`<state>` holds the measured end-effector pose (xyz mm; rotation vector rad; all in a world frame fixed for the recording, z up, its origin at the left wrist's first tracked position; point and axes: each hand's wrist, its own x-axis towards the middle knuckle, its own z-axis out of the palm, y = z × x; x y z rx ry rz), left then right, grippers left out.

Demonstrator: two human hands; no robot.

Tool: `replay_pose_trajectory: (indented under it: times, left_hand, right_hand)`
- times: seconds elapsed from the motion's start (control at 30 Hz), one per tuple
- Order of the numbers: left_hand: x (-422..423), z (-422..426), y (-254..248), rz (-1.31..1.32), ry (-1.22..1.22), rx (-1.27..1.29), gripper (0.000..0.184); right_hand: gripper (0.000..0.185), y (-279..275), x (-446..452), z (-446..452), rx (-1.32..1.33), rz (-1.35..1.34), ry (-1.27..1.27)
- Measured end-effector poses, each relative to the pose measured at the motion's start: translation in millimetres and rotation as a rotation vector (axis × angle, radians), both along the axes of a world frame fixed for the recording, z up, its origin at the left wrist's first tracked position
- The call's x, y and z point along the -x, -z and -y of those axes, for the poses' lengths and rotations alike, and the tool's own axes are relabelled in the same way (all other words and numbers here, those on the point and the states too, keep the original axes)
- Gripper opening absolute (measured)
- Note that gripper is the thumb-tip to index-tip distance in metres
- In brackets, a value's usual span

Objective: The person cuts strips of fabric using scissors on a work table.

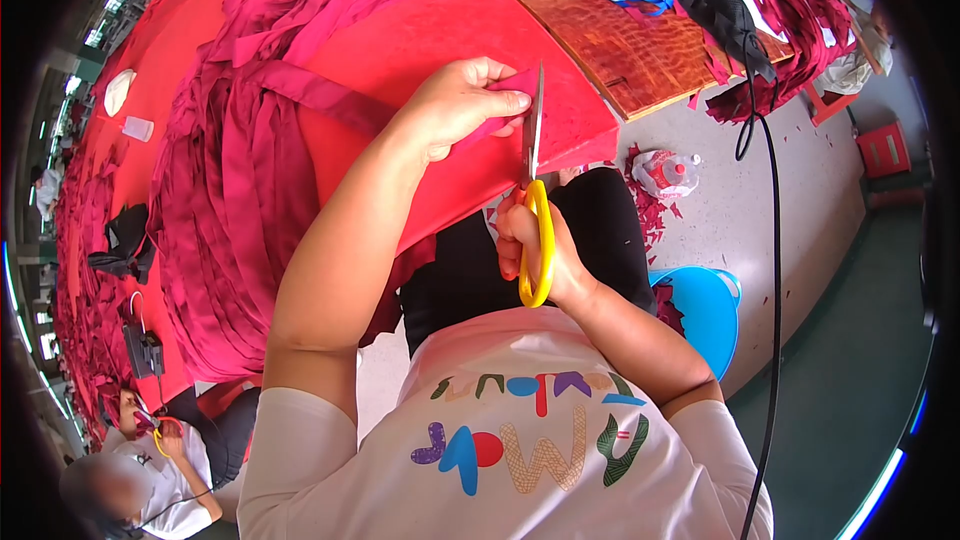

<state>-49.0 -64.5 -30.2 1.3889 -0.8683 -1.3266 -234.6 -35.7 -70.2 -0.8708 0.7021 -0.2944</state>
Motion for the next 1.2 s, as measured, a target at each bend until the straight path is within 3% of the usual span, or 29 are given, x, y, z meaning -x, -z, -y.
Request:
replay_pose_trajectory:
  times: [0.1,1.2]
  left_hand:
    - [2,0,-2,0.008,-0.016,-0.021,0.017]
    - [0,1,1,-0.034,-0.049,-0.031,0.020]
  right_hand:
    - [0.011,-5,-1,-1,-0.017,-0.023,0.015]
    - [0.022,-6,-5,-5,0.013,-0.091,0.020]
